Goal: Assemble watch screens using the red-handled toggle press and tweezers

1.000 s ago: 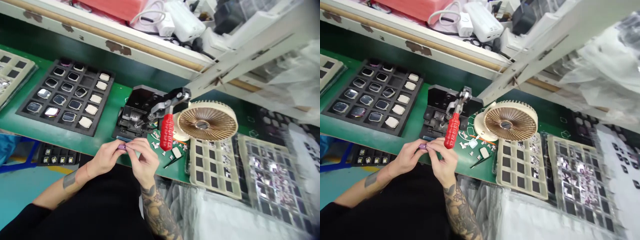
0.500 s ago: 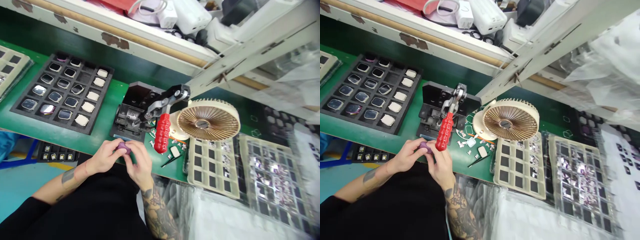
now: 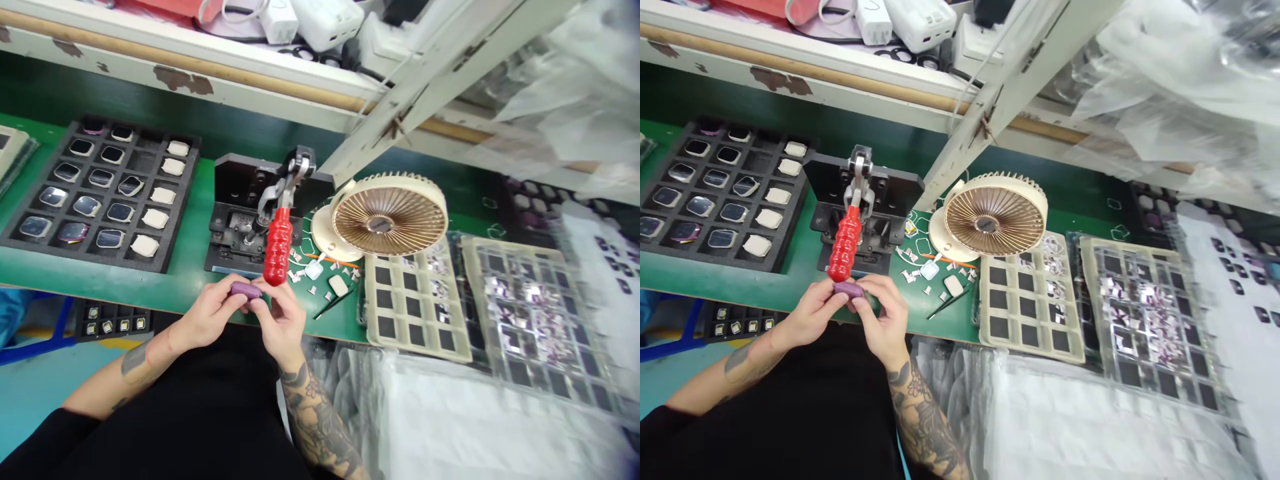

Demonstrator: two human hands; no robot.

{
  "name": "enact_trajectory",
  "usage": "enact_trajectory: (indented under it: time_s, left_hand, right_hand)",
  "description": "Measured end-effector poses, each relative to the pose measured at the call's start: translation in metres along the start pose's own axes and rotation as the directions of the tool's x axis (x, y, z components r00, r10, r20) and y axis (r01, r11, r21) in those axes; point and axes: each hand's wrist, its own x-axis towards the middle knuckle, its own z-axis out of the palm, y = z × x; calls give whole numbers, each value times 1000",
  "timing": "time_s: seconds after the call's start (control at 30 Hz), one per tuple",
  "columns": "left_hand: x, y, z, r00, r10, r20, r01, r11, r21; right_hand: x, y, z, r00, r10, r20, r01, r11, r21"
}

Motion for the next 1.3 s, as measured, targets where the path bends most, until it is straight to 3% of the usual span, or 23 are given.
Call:
enact_trajectory:
  time_s: [0.1, 0.23, 0.43, 0.57, 0.67, 0.77, 0.83, 0.93, 1.0, 1.07, 1.17, 1.3]
  left_hand:
    - [2, 1, -2, 987, 152, -53, -142, 976, 165]
    - [6, 6, -6, 914, 394, -95, -346, 880, 327]
    - [1, 9, 0, 888, 458, -49, -399, 818, 414]
    - [-8, 8, 10, 854, 509, -107, -408, 783, 471]
    - [-10, 2, 16, 895, 393, -211, -296, 878, 376]
    - [-8, -6, 21, 930, 80, -358, -73, 997, 32]
    - [-6, -10, 25, 914, -108, -391, 34, 981, -192]
    - [-5, -15, 26, 932, -205, -299, 114, 948, -297]
    - [-7, -17, 22, 958, -208, -199, 153, 953, -261]
    - [-8, -17, 15, 972, -162, -169, 133, 977, -168]
    - [-6, -15, 2, 990, 57, -132, -43, 993, 113]
    - [-1, -12, -10, 950, 300, 86, -299, 798, 523]
  right_hand:
    - [2, -7, -6, 997, -72, -42, 68, 993, -92]
    - [4, -13, -13, 989, -149, 1, 147, 976, -162]
    - [0, -12, -11, 988, -157, 11, 158, 983, -97]
    - [-4, -16, -6, 978, -198, -64, 190, 975, -114]
    - [-4, -14, -3, 991, -111, -76, 102, 988, -119]
    - [-5, -2, 5, 996, 55, -76, -58, 998, -40]
    - [-8, 8, 12, 985, 133, -110, -129, 991, 48]
    - [-11, 20, 17, 958, 236, -164, -206, 962, 179]
    - [-11, 24, 14, 942, 284, -179, -238, 941, 241]
    - [-8, 25, 8, 938, 316, -145, -269, 924, 273]
    - [-2, 24, -1, 936, 350, -33, -326, 900, 289]
    - [-1, 19, 0, 936, 352, 19, -347, 912, 218]
